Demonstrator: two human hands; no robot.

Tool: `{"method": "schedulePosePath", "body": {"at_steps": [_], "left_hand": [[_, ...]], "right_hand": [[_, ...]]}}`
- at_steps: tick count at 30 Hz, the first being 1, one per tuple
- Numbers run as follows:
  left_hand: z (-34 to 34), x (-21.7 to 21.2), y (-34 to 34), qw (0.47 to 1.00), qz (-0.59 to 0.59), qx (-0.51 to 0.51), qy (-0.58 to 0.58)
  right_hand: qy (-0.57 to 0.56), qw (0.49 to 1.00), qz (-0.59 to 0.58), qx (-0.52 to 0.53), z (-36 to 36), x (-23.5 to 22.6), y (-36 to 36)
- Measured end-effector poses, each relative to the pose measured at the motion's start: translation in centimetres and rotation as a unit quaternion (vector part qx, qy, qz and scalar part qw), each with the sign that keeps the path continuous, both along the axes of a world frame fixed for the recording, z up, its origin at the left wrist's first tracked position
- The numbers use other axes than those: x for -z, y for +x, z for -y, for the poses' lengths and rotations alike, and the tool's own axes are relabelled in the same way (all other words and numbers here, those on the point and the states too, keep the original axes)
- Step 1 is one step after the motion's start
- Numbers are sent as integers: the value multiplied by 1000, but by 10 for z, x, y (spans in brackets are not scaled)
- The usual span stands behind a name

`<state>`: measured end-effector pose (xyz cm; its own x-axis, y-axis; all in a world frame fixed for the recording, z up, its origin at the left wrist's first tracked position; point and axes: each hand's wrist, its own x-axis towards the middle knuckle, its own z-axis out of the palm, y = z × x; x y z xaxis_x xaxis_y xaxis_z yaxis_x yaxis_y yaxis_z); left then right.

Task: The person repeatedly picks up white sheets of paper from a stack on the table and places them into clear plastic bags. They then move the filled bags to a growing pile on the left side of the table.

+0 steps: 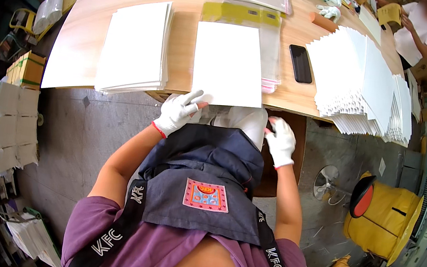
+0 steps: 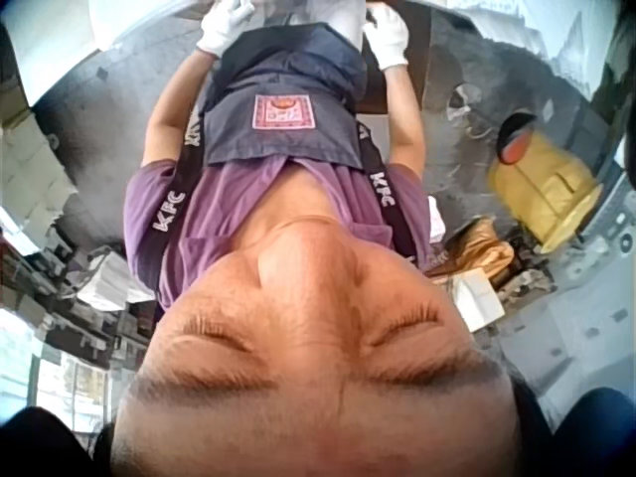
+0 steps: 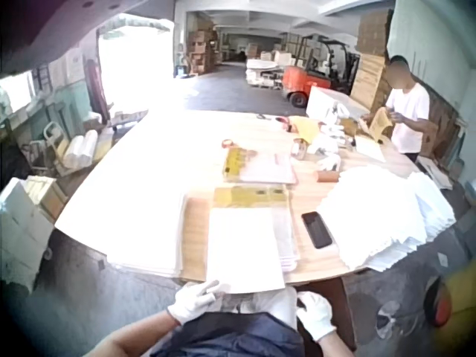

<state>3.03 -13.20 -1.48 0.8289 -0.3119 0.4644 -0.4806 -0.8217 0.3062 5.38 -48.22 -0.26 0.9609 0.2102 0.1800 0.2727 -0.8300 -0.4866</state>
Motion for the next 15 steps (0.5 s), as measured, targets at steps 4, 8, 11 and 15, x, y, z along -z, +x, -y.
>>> {"method": "schedulePosePath", "body": {"at_steps": [4,8,11,15], "left_hand": [[-1,2,3,999,22,12,-45],[-2,28,-8,946,-114,-128,-277],[12,31,-11,695,-234,-192,-652],[4,39,-13,527,-322,-164,-770]], "right_hand": [[-41,979,150,-132,-42,-9,32],[155,986,-53,24,-56,14,35],[256,948,-149,113,-65,29,35],[432,834,-286,190,-55,32,24]]}}
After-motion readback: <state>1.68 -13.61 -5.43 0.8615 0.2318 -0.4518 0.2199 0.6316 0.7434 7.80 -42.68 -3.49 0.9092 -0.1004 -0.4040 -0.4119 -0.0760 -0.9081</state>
